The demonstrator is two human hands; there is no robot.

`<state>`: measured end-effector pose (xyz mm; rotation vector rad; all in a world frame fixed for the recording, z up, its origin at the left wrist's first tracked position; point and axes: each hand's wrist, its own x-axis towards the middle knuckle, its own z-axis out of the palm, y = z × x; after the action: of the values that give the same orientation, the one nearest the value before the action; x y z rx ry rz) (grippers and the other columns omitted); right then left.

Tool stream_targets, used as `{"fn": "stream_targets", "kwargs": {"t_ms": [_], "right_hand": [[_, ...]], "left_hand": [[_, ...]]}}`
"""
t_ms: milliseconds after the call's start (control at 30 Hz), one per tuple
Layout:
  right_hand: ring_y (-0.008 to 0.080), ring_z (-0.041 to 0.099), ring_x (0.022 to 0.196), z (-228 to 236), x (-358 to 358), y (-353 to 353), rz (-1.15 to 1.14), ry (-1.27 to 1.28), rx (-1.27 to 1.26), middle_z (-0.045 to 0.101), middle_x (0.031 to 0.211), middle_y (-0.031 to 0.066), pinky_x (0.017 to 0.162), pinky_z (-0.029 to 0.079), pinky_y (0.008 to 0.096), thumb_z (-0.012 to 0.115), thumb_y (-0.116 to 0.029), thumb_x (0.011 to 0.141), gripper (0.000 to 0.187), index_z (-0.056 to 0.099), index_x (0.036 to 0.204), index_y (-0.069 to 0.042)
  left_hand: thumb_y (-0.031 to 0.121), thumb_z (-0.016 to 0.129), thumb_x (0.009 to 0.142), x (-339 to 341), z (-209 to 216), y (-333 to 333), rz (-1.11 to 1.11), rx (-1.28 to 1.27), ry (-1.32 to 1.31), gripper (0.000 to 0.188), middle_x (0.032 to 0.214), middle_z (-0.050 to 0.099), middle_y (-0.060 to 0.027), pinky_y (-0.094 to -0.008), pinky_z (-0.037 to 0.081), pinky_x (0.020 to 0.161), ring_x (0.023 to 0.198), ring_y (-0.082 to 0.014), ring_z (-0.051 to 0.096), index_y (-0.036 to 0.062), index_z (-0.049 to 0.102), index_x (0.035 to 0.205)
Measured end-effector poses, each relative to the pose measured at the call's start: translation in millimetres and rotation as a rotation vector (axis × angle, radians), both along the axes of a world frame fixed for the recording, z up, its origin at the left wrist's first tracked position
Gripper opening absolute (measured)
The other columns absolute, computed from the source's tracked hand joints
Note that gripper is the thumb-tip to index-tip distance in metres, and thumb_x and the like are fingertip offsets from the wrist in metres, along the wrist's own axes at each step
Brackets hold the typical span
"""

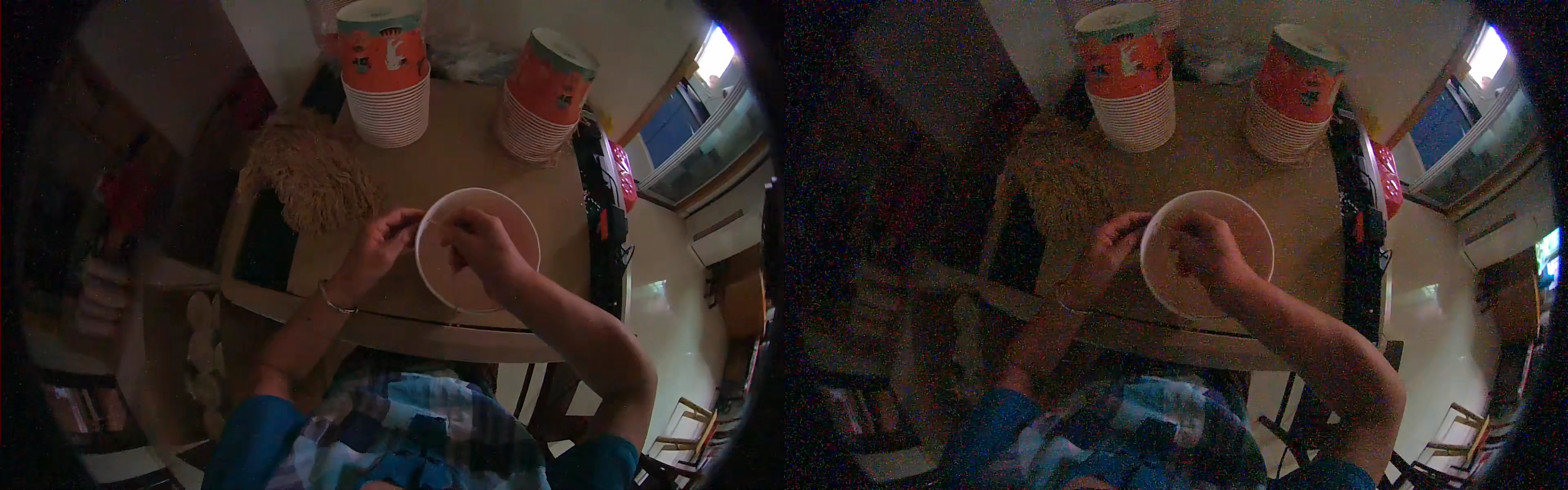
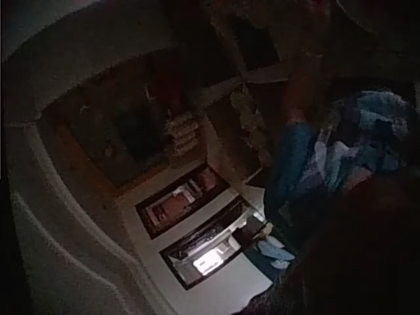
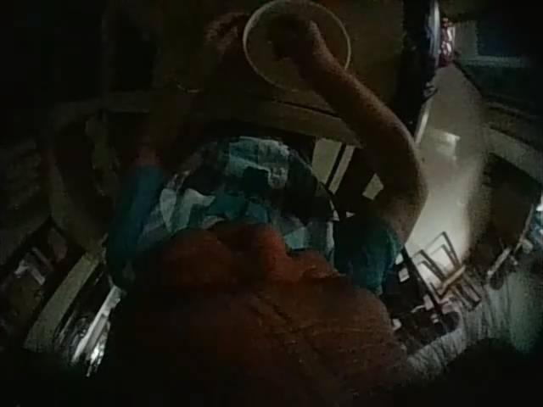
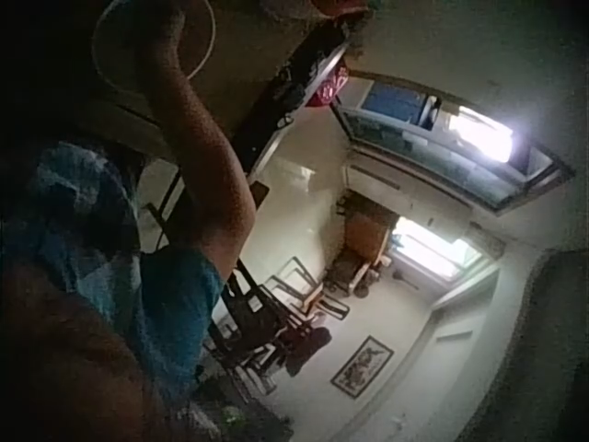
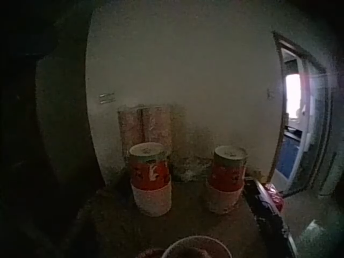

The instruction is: The recorder is sorting small fibrous materials into a bowl and then organizing several stacks of printed paper cups on a workstation table.

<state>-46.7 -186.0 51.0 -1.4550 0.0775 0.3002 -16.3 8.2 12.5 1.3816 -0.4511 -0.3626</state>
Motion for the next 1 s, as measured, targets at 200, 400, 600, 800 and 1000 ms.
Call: {"fn": "stream_targets", "kwargs": {"t_ms": [200,400,600,800,1000], "right_hand": [[0.0111,0.055,0.057,3.2,-0.1,1.0,-0.010,0.045,0.016,0.058,0.075,0.0041,0.050,0.046,0.0259,0.061,-0.013,0.088,0.013,0.058,0.092,-0.001],[0.0113,0.056,0.058,-2.5,2.8,-0.1,0.023,0.019,0.001,0.058,0.075,0.0044,0.051,0.046,0.0256,0.060,-0.011,0.088,0.012,0.058,0.093,-0.001],[0.0115,0.056,0.059,-1.0,4.6,2.8,0.009,0.046,-0.009,0.058,0.075,0.0045,0.051,0.046,0.0257,0.060,-0.009,0.087,0.011,0.058,0.093,0.000],[0.0119,0.056,0.059,1.5,5.4,4.9,-0.012,0.071,-0.011,0.058,0.075,0.0047,0.050,0.046,0.0260,0.062,-0.010,0.086,0.013,0.058,0.093,0.000],[0.0109,0.055,0.058,-1.3,8.9,4.9,0.018,0.029,-0.060,0.057,0.074,0.0039,0.050,0.045,0.0254,0.061,-0.011,0.086,0.013,0.059,0.094,0.000]], "left_hand": [[0.007,0.047,0.096,-1.7,4.4,-1.2,0.025,0.044,-0.007,0.028,0.115,0.058,-0.0052,-0.0276,0.047,0.092,0.106,-0.0119,0.055,-0.0008,0.052,0.122],[0.008,0.048,0.096,-2.5,6.5,-3.2,0.036,0.034,0.005,0.026,0.113,0.059,-0.0049,-0.0273,0.047,0.091,0.104,-0.0118,0.056,-0.0006,0.054,0.120],[0.009,0.048,0.096,-0.6,4.4,-2.7,0.045,0.058,-0.025,0.026,0.112,0.060,-0.0046,-0.0263,0.047,0.090,0.103,-0.0112,0.056,-0.0003,0.055,0.120],[0.009,0.049,0.096,-1.6,8.5,-5.0,0.042,0.062,0.012,0.025,0.110,0.060,-0.0035,-0.0252,0.047,0.089,0.102,-0.0104,0.056,0.0002,0.056,0.118],[0.009,0.050,0.096,1.0,6.5,-5.1,0.058,0.067,0.008,0.023,0.108,0.061,-0.0022,-0.0241,0.047,0.088,0.100,-0.0092,0.056,0.0006,0.057,0.116]]}}
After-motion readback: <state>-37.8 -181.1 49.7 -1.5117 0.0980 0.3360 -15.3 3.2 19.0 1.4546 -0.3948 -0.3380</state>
